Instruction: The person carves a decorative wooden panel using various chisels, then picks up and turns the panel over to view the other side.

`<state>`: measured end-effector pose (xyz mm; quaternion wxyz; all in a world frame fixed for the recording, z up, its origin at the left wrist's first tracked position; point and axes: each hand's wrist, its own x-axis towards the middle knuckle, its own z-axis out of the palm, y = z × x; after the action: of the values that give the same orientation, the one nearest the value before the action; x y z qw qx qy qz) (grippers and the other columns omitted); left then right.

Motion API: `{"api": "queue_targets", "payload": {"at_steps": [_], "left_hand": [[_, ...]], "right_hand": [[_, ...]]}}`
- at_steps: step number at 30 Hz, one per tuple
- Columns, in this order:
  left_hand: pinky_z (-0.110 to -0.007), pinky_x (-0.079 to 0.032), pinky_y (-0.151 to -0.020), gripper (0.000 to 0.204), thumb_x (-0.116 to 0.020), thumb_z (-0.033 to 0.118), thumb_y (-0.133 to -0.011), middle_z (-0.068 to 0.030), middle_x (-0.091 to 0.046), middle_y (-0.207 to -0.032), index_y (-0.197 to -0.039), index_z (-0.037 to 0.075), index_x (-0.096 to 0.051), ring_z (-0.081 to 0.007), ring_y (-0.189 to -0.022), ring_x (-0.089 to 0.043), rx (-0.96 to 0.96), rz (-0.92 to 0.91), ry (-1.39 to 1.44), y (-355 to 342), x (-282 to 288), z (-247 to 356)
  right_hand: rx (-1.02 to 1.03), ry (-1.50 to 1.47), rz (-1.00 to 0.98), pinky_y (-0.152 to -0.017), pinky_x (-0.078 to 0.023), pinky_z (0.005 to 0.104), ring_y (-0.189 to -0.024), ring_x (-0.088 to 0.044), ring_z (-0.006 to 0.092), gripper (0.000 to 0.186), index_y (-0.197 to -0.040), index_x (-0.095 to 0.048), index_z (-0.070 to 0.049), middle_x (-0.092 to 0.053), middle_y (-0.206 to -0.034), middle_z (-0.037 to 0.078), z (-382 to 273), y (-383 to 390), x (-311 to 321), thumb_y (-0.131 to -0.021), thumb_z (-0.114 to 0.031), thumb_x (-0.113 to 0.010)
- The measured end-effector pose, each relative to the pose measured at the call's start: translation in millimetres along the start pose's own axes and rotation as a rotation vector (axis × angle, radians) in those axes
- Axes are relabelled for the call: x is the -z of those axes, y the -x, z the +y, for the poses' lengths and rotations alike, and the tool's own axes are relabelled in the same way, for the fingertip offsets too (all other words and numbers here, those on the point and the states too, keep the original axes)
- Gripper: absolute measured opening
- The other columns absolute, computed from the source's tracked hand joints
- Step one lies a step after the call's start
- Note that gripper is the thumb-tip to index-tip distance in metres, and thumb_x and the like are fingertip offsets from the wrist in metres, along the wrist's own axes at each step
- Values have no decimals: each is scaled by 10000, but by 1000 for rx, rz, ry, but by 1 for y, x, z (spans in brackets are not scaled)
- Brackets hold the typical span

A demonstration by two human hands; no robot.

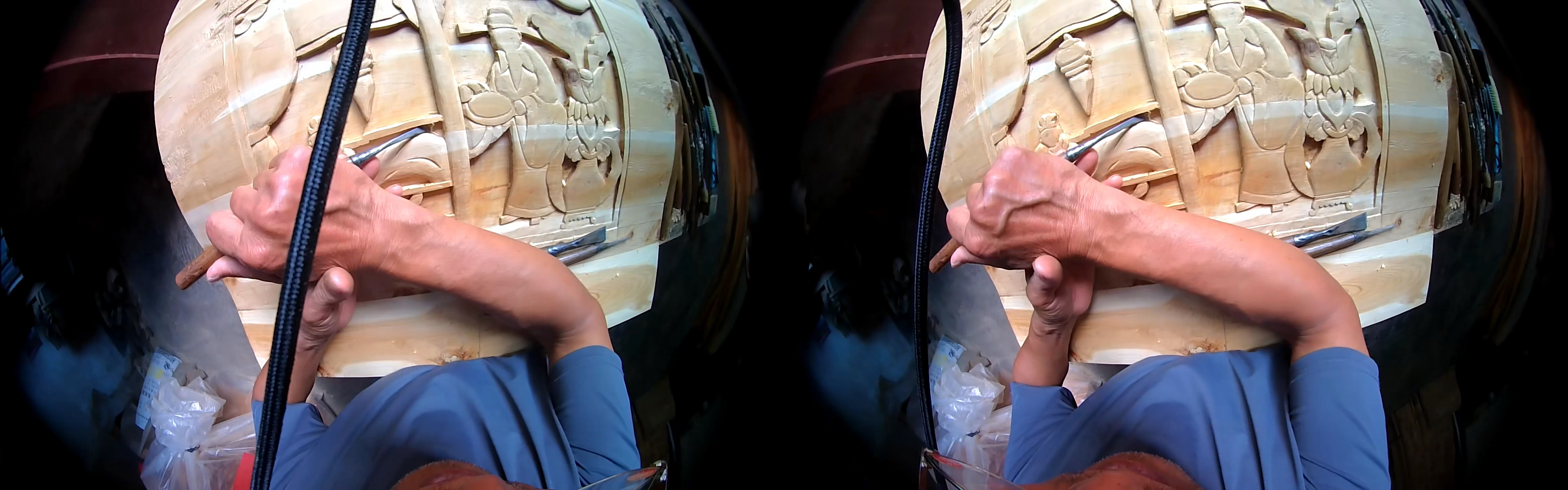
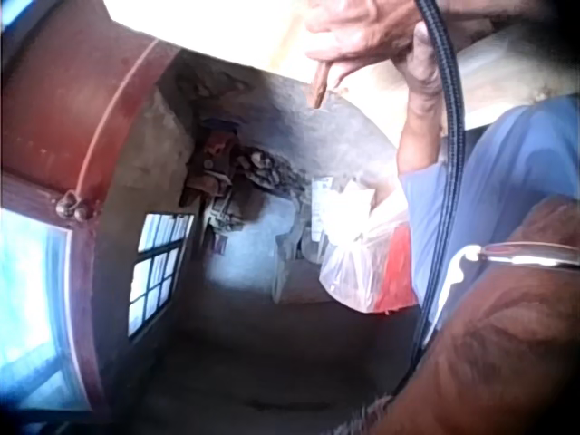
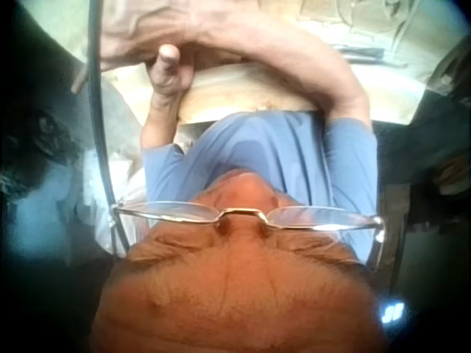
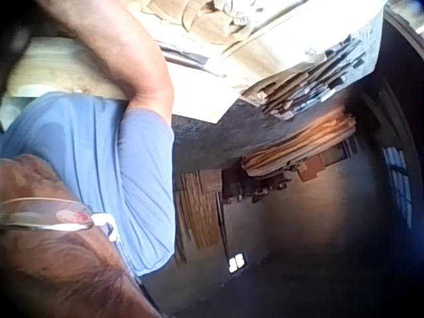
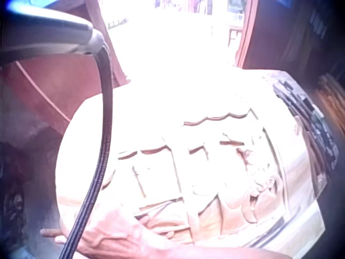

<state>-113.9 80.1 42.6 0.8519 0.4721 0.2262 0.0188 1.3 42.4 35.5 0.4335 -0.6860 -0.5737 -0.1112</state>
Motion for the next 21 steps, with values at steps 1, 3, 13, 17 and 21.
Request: {"api": "queue_targets", "payload": {"at_steps": [1, 3, 13, 17, 21], "left_hand": [[-580, -266, -1329, 1365, -953, 636, -718, -176, -274, -1735, -1694, 124, -147, -400, -1591, -348, 3, 4, -2, 0, 1, 1], [-579, -262, -1332, 1372, -953, 637, -718, -179, -271, -1740, -1700, 123, -144, -400, -1594, -344, 6, 7, -8, 1, 1, 0], [-572, -240, -1345, 1404, -951, 641, -719, -191, -259, -1764, -1729, 118, -129, -400, -1609, -328, 41, -7, -3, -3, 2, 2], [-569, -231, -1350, 1417, -951, 643, -719, -195, -255, -1774, -1741, 116, -122, -400, -1615, -321, 97, -30, -8, -6, 0, 6], [-567, -226, -1353, 1426, -948, 650, -719, -199, -254, -1780, -1749, 116, -119, -404, -1614, -325, 118, -53, -15, -6, 3, 9]], "right_hand": [[13, 1, 14, -547, -565, 372, -590, -728, 250, 492, -795, -610, -97, -640, -592, 76, 0, 0, -2, -963, -554, -685], [38, 4, 42, -544, -561, 362, -584, -722, 244, 490, -792, -599, -104, -639, -599, 75, 1, 0, -3, -963, -556, -681], [8, -16, 34, -533, -594, 400, -581, -730, 281, 484, -785, -585, -69, -651, -621, 103, 8, 0, -2, -984, -496, -693], [-22, 6, 33, -530, -596, 405, -578, -727, 284, 499, -794, -584, -68, -642, -623, 102, 9, 1, -5, -985, -517, -685], [-65, 14, 1, -525, -592, 410, -582, -726, 285, 504, -791, -572, -77, -639, -633, 102, 9, 1, -6, -996, -527, -670]]}}
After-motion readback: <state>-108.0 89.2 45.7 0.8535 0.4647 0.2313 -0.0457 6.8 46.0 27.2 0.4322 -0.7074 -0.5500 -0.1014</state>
